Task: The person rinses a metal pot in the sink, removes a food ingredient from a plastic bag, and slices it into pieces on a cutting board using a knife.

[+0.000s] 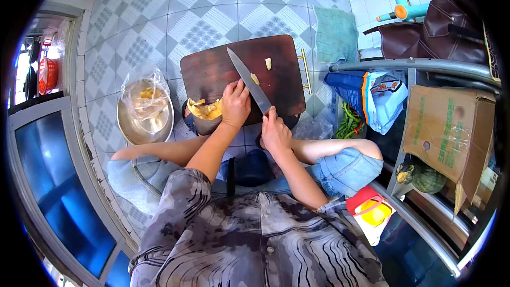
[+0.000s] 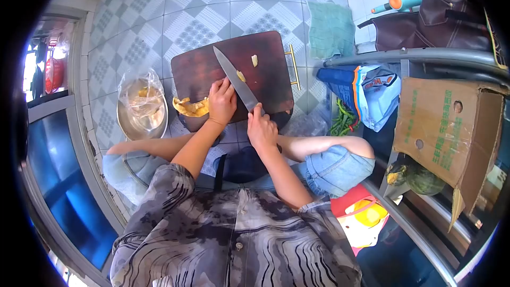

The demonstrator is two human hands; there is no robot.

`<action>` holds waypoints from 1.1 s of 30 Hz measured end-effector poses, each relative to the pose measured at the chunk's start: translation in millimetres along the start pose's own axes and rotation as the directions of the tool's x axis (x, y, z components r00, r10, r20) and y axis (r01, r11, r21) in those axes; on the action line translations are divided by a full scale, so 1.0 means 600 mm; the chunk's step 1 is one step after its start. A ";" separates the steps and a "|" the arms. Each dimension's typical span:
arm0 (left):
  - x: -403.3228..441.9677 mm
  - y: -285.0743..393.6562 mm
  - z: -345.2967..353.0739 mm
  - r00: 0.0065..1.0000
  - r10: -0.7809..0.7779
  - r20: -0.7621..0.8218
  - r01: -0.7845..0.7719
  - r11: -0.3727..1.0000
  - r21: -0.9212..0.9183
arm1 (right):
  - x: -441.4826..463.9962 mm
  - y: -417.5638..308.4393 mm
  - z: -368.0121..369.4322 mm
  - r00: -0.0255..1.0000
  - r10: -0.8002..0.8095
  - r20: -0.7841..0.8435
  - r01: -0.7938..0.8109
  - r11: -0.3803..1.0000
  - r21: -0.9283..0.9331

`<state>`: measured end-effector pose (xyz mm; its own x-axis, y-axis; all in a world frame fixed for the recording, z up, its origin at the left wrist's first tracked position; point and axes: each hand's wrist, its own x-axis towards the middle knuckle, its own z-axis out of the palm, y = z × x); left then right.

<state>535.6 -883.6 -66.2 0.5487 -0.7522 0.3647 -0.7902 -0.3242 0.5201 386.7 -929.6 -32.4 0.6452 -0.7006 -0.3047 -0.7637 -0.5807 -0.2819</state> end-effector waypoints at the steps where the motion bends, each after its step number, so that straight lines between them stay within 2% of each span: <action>1: 0.000 -0.001 0.000 1.000 0.004 -0.007 -0.004 1.000 -0.001 | 0.005 -0.002 0.001 1.000 0.002 0.002 -0.002 1.000 -0.001; 4: -0.003 -0.007 0.002 1.000 0.018 0.003 -0.018 1.000 -0.008 | 0.052 -0.031 -0.004 1.000 -0.011 -0.004 0.011 1.000 -0.028; 6: -0.005 -0.005 0.001 1.000 0.000 0.010 0.000 1.000 -0.013 | 0.084 -0.052 -0.012 0.994 -0.102 -0.050 0.101 0.995 -0.010; 11: -0.002 -0.001 0.001 1.000 -0.017 0.009 0.017 1.000 -0.002 | 0.078 -0.042 -0.019 0.994 -0.106 -0.023 0.106 0.994 -0.003; 13: -0.003 0.002 0.000 1.000 -0.011 0.003 0.011 1.000 0.009 | 0.046 -0.018 -0.010 0.995 -0.077 -0.069 0.076 0.997 -0.015; 18: -0.003 -0.001 0.001 1.000 0.012 -0.006 -0.012 1.000 0.012 | 0.002 0.006 0.004 0.999 -0.017 -0.041 0.015 0.998 -0.065; 23: -0.001 -0.006 0.004 1.000 0.011 -0.004 -0.012 1.000 -0.024 | 0.084 -0.043 0.000 0.991 -0.114 -0.069 0.110 0.992 -0.067; 25: 0.000 -0.003 0.004 1.000 -0.002 -0.011 0.002 1.000 -0.031 | 0.092 -0.053 -0.006 0.992 -0.107 -0.073 0.102 0.993 -0.062; 27: -0.001 -0.002 0.005 1.000 -0.019 -0.015 0.018 0.999 -0.041 | 0.093 -0.053 -0.015 0.996 -0.090 -0.001 0.090 0.995 -0.044; 31: -0.006 -0.002 0.006 1.000 -0.006 0.002 0.006 1.000 0.016 | 0.051 -0.027 -0.013 0.996 -0.085 -0.041 0.084 0.996 -0.017; 33: -0.001 -0.002 0.007 1.000 -0.007 -0.008 0.008 1.000 0.029 | 0.014 -0.008 -0.010 1.000 0.007 0.004 -0.007 1.000 -0.023</action>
<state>535.1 -885.5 -70.3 0.5569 -0.7449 0.3674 -0.7934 -0.3462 0.5006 395.6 -935.6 -28.1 0.6401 -0.7030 -0.3098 -0.7683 -0.5855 -0.2587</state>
